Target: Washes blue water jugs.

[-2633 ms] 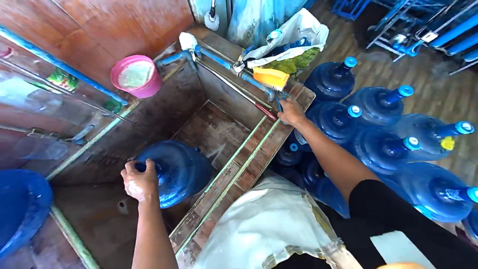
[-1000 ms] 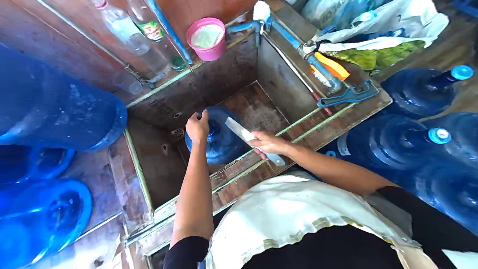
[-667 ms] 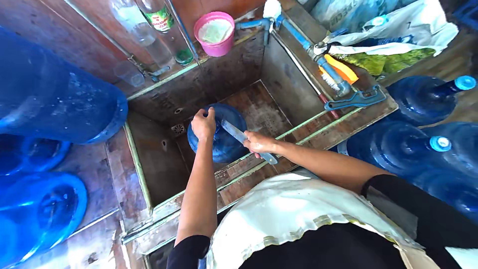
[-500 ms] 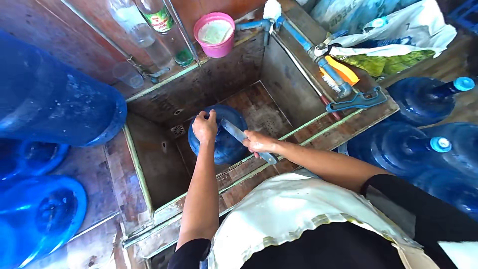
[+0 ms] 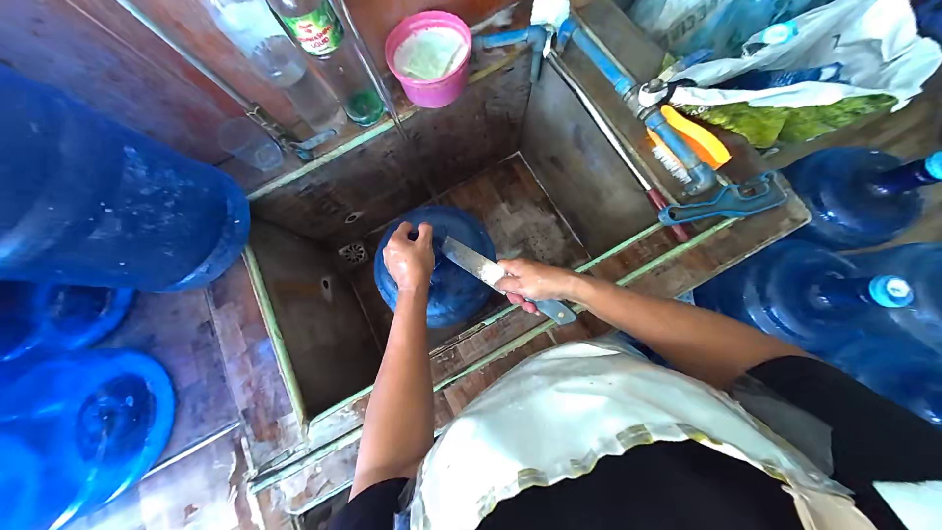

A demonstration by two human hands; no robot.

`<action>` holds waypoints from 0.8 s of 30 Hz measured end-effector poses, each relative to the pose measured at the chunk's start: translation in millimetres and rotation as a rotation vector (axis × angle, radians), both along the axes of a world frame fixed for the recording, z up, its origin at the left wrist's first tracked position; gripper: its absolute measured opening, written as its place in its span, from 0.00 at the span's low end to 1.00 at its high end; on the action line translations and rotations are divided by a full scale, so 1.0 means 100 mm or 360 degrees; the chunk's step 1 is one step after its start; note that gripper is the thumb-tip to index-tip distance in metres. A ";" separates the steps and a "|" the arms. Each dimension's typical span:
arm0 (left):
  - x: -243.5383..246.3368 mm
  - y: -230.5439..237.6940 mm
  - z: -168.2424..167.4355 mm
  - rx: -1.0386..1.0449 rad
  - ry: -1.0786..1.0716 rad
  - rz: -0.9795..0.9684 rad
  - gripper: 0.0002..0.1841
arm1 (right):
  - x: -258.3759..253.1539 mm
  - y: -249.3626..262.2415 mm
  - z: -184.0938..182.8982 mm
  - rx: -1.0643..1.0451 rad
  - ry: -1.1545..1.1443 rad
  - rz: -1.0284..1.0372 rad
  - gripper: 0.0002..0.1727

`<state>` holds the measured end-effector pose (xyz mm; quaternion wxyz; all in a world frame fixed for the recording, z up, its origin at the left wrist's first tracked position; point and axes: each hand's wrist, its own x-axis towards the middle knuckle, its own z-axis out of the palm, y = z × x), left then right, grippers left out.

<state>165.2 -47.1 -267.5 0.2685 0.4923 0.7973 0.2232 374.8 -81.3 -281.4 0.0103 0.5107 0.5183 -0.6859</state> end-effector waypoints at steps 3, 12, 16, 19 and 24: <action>0.01 0.00 0.00 0.0015 0.0023 -0.0009 0.19 | 0.00 0.06 0.11 0.0024 -0.0086 0.0088 0.16; 0.10 -0.02 -0.01 0.0006 0.0020 -0.0002 0.18 | -0.39 0.33 0.18 0.0668 -0.0681 0.0524 0.20; -0.05 -0.07 -0.07 0.0073 -0.0106 0.0057 0.19 | -0.53 0.40 0.09 0.0689 -0.0669 0.0474 0.20; -0.06 -0.12 -0.09 0.0149 -0.0218 0.0067 0.19 | -0.37 0.23 0.17 0.0470 -0.0503 0.0229 0.16; -0.07 -0.06 -0.16 0.0179 -0.0322 0.0103 0.17 | 0.04 -0.03 0.21 0.0079 -0.0126 0.0008 0.16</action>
